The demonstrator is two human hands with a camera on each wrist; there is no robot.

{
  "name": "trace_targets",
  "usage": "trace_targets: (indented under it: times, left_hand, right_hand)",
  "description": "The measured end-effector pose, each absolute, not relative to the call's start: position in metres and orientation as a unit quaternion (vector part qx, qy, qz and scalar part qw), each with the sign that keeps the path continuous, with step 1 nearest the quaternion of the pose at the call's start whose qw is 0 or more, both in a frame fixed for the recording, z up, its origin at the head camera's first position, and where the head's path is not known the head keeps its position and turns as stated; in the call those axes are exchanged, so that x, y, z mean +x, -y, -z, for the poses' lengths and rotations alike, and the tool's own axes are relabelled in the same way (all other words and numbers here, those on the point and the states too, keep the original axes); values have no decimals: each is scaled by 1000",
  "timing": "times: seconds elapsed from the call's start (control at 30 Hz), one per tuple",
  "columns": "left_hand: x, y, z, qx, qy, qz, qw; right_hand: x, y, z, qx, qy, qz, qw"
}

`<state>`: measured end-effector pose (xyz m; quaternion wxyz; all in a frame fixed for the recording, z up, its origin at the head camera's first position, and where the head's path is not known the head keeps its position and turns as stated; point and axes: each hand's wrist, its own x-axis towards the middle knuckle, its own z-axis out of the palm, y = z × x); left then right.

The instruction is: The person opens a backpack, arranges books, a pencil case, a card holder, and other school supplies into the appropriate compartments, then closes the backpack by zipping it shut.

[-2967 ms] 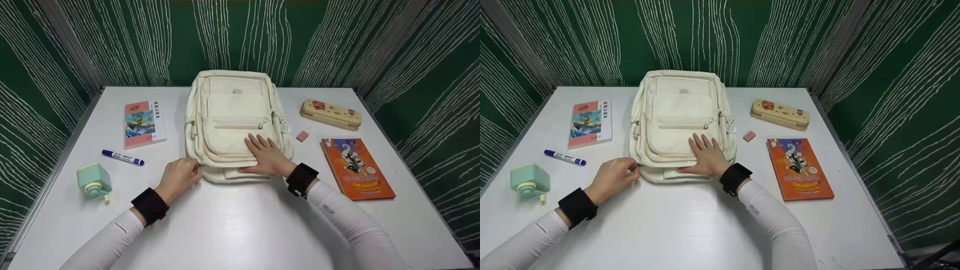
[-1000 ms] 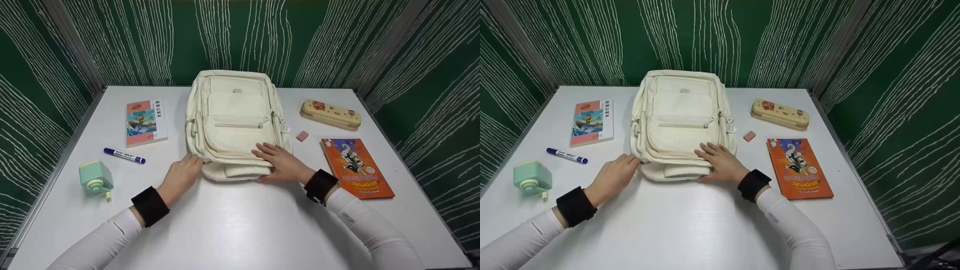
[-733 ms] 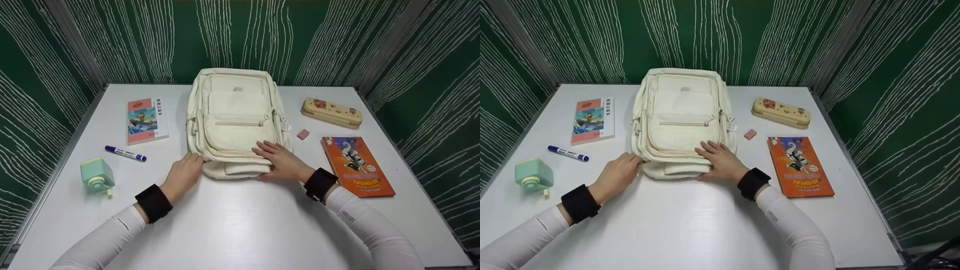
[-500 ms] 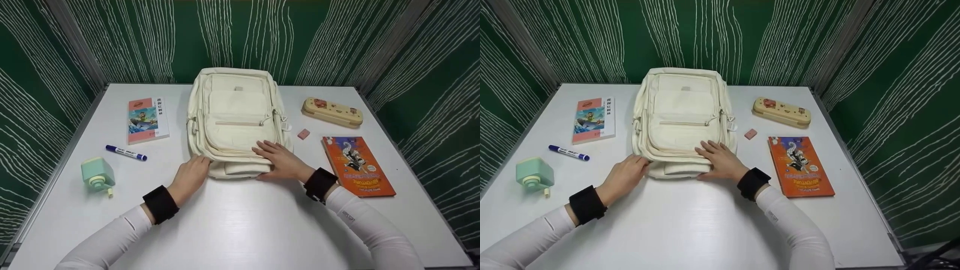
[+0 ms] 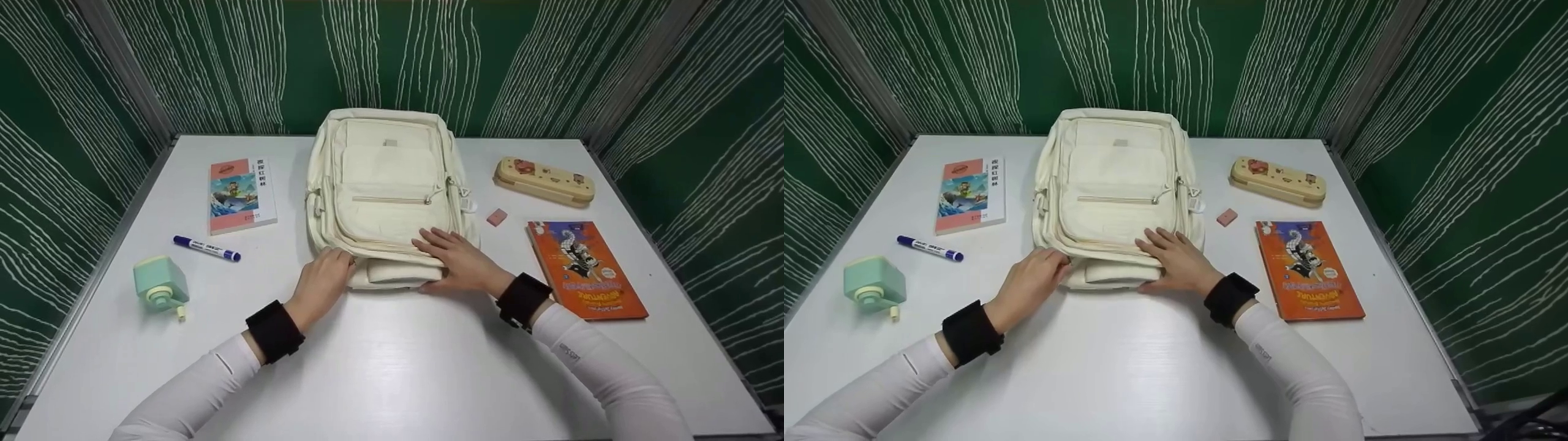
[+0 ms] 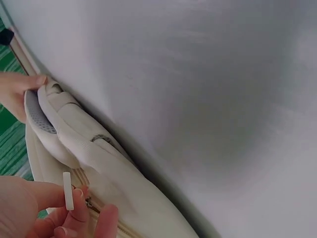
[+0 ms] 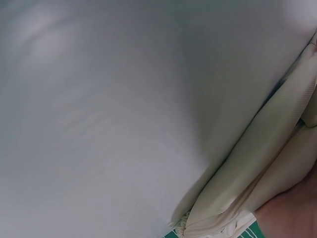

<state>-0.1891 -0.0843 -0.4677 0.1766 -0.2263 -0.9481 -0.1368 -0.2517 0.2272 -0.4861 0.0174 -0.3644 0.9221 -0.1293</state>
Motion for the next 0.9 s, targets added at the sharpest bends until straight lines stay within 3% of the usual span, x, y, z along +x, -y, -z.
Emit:
trace_targets:
  times: [0.23,0.67,0.9]
  left_hand:
    - [-194,92,467,-210,945,209,140]
    - [-196,82,473,-249,933,93,242]
    - [-203,81,468,-240,926,225,186]
  right_hand:
    - [-250,-223,488,-362,-922,136,18]
    - [-251,-219,486,-369,-921,121,29]
    - [-250,-221,483,-367,-922,118,31]
